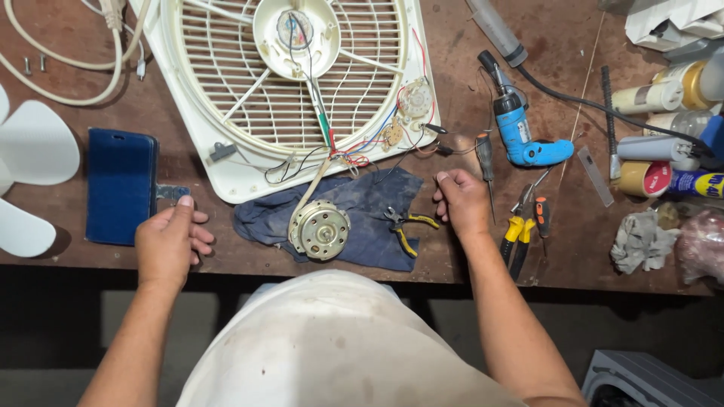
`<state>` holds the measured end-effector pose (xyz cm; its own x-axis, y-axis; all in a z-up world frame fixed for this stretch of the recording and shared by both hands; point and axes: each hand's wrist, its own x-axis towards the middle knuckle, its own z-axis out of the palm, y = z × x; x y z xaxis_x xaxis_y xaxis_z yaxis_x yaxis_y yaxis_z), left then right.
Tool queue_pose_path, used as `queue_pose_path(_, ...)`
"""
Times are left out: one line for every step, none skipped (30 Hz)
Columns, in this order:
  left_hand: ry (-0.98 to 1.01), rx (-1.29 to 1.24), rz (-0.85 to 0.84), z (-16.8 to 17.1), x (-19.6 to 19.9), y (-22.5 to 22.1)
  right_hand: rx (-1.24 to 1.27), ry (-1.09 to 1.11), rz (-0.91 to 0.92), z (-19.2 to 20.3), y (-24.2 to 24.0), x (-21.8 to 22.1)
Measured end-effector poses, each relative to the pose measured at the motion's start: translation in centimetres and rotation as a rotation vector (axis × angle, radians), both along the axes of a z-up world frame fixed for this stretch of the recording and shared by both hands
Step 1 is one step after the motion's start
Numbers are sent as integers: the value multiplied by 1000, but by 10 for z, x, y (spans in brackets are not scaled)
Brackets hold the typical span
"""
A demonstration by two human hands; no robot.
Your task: Troubleshooting and repairing a fan motor by checking power connections and manipulating internal wiring.
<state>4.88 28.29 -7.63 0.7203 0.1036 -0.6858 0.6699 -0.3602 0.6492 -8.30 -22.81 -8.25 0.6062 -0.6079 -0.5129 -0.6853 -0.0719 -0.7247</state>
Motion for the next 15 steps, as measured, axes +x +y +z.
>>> queue_pose_path(-5,5,-4,3,3,-4,5,-5,-4,0,-1,2)
queue_pose_path(-12,35,-6,7,2,-6,-2,-8,1,0,-1,2)
queue_pose_path(-20,65,-8,10,0,-8,-10,-11,7,-1,0,1)
queue_pose_path(-21,74,-10,10,-1,-8,0,-12,5,-3,1,1)
queue_pose_path(-28,85,1,9,-1,-8,7,-26,-13,-5,2,1)
queue_pose_path(-34,94,7,9,-1,-10,13,-40,-36,-6,2,0)
queue_pose_path(-35,101,1,9,-1,-10,20,-40,-42,-7,3,1)
queue_pose_path(-43,104,13,7,-2,-11,4,-31,-33,-6,2,1)
queue_pose_path(-51,107,25,6,-3,-11,-12,-22,-25,-5,2,0)
queue_pose_path(-55,110,25,5,-2,-12,-9,-25,-25,-5,0,1)
queue_pose_path(-58,118,25,4,-2,-12,1,-19,-16,-4,0,1)
queue_pose_path(-62,127,28,4,-3,-11,12,-14,-4,-3,0,1)
queue_pose_path(-66,131,33,6,-4,-13,16,-19,0,-3,0,0)
queue_pose_path(-58,137,38,9,-3,-15,15,-19,5,-2,0,1)
queue_pose_path(-50,143,44,13,-1,-17,14,-18,10,-1,-1,2)
